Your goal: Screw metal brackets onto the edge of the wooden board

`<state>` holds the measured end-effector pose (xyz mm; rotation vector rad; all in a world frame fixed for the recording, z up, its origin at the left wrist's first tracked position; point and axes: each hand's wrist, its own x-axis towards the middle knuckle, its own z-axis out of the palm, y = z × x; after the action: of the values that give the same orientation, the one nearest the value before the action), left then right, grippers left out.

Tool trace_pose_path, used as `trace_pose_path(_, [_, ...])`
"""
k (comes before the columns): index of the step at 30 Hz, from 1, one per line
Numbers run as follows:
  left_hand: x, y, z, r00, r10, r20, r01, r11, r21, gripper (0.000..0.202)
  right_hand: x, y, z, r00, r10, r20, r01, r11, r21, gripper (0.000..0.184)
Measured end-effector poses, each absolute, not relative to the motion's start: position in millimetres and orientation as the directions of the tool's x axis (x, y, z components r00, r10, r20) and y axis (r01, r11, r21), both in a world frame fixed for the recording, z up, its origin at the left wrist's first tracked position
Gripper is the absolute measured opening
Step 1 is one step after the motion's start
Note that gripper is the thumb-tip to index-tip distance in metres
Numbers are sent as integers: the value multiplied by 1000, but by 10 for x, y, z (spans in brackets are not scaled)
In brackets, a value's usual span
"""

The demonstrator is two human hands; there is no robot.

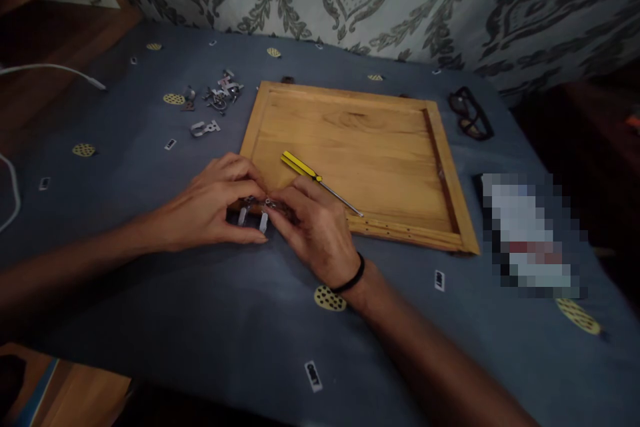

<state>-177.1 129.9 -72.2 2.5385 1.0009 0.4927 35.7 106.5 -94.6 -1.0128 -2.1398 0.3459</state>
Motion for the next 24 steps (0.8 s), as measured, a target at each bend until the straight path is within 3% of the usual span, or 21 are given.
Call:
trace_pose_path(19, [-1777,1299,-727,680,708,192,576,-677,458,39,451,1109,-850,-363,766,530,592,629,-504,15])
trace_pose_path(24, [-1769,1295,-720,683,707,186,570,-674,469,38,701,1322,-812,-352,806,475,786,530,-319,21])
